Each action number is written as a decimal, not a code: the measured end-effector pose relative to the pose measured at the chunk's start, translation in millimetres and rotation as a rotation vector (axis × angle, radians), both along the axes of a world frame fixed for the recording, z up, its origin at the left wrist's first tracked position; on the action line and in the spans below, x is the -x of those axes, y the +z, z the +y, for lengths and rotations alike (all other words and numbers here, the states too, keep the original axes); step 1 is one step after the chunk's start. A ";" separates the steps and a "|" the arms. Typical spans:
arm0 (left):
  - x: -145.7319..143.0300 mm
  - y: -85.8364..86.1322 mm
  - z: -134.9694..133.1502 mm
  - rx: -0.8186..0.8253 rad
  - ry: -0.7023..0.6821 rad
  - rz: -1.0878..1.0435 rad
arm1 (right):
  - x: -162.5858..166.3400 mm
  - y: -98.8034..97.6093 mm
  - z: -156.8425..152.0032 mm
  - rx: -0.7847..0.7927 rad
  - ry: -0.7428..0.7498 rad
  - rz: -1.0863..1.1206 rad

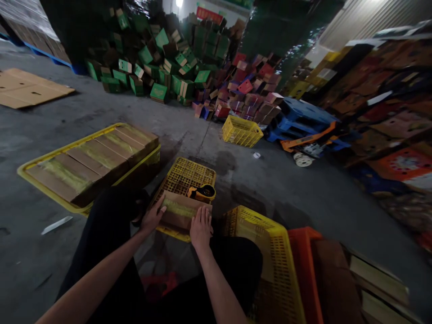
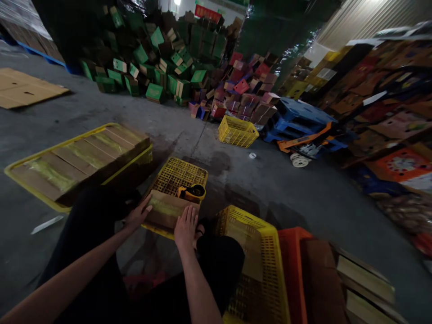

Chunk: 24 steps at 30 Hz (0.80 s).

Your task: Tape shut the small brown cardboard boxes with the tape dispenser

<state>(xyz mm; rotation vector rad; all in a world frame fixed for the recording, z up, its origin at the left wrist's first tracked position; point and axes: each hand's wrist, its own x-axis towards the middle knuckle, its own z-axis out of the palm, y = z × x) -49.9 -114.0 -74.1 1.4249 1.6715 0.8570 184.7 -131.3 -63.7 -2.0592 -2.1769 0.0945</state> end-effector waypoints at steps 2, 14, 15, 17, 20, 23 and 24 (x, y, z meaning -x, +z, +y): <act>0.0 -1.5 0.3 0.000 -0.014 -0.025 | 9.4 -0.5 1.8 -0.004 0.028 0.014; -1.6 -38.4 4.3 0.109 0.160 -0.110 | 55.9 -6.5 8.5 -0.032 0.219 0.067; -0.6 -39.4 6.0 0.109 0.157 -0.115 | 58.9 -5.9 8.9 -0.037 0.238 0.073; 1.5 -40.1 9.6 0.106 0.151 -0.126 | 64.4 -3.6 9.8 -0.043 0.255 0.085; 4.1 -38.9 14.0 0.098 0.139 -0.138 | 71.9 1.4 12.0 -0.044 0.269 0.098; 5.6 -36.2 15.3 0.087 0.127 -0.143 | 79.6 4.5 15.4 -0.035 0.282 0.100; 5.9 -35.1 15.1 0.084 0.126 -0.143 | 82.1 4.8 16.6 -0.028 0.279 0.099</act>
